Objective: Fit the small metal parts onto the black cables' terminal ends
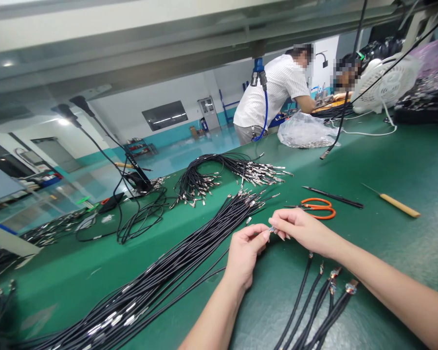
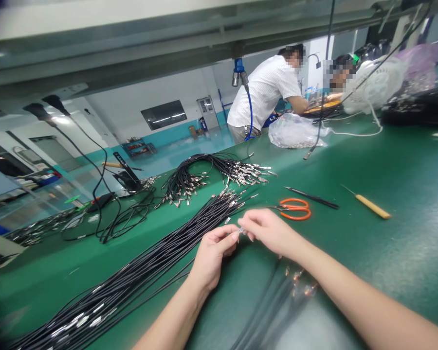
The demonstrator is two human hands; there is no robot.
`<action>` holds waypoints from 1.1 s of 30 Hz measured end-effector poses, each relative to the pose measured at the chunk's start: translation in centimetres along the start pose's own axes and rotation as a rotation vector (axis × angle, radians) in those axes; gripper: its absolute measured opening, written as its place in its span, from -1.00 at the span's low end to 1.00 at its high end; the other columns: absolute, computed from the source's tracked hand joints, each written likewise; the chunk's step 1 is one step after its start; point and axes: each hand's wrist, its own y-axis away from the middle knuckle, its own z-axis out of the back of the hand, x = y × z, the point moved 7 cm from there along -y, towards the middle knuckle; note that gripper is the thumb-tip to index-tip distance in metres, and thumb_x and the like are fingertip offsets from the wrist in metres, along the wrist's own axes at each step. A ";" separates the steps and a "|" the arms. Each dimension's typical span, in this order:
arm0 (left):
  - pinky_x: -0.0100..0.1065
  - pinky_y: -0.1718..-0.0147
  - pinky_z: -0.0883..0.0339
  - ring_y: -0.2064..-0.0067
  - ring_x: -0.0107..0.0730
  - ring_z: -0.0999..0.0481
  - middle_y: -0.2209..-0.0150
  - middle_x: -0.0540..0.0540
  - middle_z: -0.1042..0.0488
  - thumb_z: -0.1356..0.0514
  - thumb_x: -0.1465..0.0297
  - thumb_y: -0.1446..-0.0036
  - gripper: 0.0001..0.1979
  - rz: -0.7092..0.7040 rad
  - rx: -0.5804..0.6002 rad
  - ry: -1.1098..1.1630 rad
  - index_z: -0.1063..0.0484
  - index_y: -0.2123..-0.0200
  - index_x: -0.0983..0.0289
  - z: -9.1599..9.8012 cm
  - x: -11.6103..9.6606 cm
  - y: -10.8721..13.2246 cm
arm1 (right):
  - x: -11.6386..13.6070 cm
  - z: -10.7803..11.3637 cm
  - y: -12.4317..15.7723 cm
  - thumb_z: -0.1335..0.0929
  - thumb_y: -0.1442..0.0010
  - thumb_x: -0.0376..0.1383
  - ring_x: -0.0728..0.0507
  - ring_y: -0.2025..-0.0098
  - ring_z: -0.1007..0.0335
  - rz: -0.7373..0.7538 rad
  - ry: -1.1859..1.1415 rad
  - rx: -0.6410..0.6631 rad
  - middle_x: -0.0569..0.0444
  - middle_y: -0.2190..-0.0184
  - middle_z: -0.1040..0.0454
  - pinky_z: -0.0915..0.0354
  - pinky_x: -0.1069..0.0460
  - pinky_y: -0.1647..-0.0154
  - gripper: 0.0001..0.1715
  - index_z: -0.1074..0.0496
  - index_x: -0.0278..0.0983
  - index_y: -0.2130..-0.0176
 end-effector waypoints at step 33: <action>-0.46 0.62 0.17 0.62 -0.61 -0.03 0.65 -0.05 -0.19 -0.24 0.30 0.07 -0.76 -0.034 -0.097 0.084 -0.39 0.50 0.40 -0.1 0.4 0.2 | 0.4 0.7 0.1 -0.19 -0.18 -0.19 0.00 0.54 -0.05 0.054 0.095 -0.101 0.21 0.65 -0.12 -0.04 0.10 0.49 -0.61 -0.11 -0.27 0.61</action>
